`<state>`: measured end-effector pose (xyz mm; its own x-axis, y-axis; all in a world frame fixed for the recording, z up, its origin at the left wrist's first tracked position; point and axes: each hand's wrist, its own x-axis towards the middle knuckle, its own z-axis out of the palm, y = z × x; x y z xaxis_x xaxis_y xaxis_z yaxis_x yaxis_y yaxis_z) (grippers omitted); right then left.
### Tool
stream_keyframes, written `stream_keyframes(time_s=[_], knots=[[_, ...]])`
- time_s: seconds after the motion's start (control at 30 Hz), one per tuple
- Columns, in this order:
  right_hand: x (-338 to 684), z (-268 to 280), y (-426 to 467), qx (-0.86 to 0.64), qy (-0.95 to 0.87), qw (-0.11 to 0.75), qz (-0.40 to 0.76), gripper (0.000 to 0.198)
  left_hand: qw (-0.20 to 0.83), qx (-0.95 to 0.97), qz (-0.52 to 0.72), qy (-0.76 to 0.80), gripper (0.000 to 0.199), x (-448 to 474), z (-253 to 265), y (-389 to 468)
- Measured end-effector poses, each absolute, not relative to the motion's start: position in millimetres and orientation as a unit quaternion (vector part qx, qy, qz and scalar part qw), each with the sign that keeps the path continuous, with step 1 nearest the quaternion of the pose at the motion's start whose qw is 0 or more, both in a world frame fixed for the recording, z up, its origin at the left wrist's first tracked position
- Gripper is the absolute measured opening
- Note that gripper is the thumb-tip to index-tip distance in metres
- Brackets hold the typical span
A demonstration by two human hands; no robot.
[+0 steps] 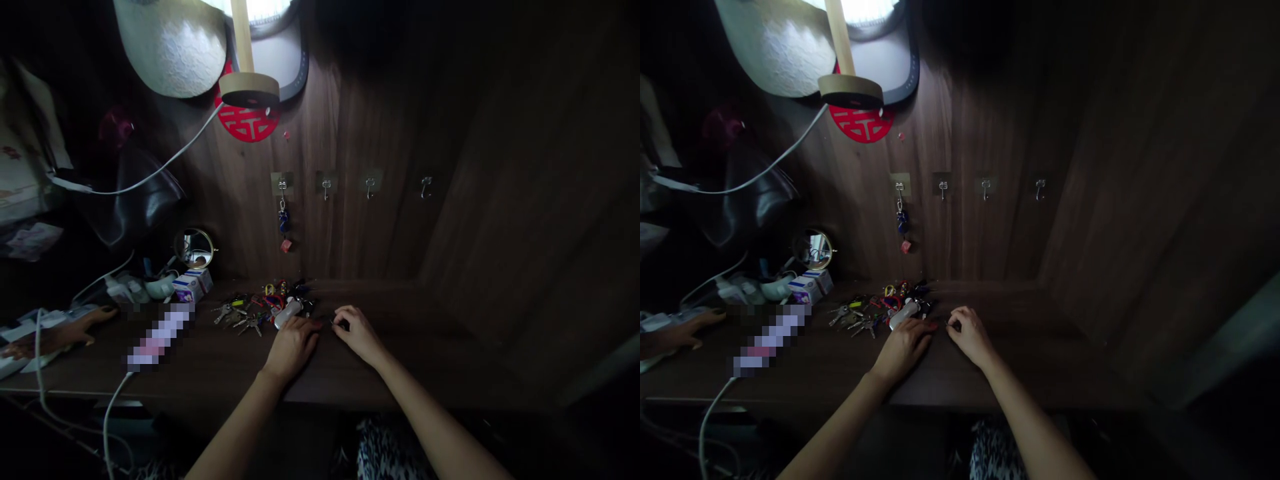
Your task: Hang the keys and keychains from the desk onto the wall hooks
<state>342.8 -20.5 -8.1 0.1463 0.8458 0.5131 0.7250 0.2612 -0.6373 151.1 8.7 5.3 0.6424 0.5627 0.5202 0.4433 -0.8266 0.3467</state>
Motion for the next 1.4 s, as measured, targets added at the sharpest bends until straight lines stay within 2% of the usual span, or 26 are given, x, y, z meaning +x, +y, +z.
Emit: stream_keyframes(time_s=[0.2,0.5,0.7,0.83,0.97,1.07,1.3,1.4], knots=[[347,4,-28,-0.574,-0.626,0.498,0.175,0.013,0.055,0.889,0.323,0.321,0.016,152,8,8],[344,13,-34,-0.520,-0.634,0.508,0.262,0.025,0.102,0.905,0.322,0.259,0.015,154,10,7],[338,12,-35,-0.509,-0.637,0.492,0.305,0.024,0.179,0.885,0.342,0.260,0.017,150,15,5],[333,14,-36,-0.490,-0.657,0.450,0.355,0.040,0.256,0.846,0.380,0.273,0.021,148,16,7],[331,15,-36,-0.510,-0.688,0.409,0.316,0.025,0.316,0.794,0.434,0.286,0.021,151,15,11],[331,16,-36,-0.514,-0.696,0.409,0.290,0.017,0.337,0.772,0.465,0.273,0.020,157,14,13],[333,30,-44,-0.472,-0.609,0.488,0.410,0.018,0.435,0.692,0.509,0.271,0.024,177,18,11],[334,35,-48,-0.463,-0.575,0.522,0.426,0.014,0.485,0.658,0.514,0.258,0.024,185,21,11]])
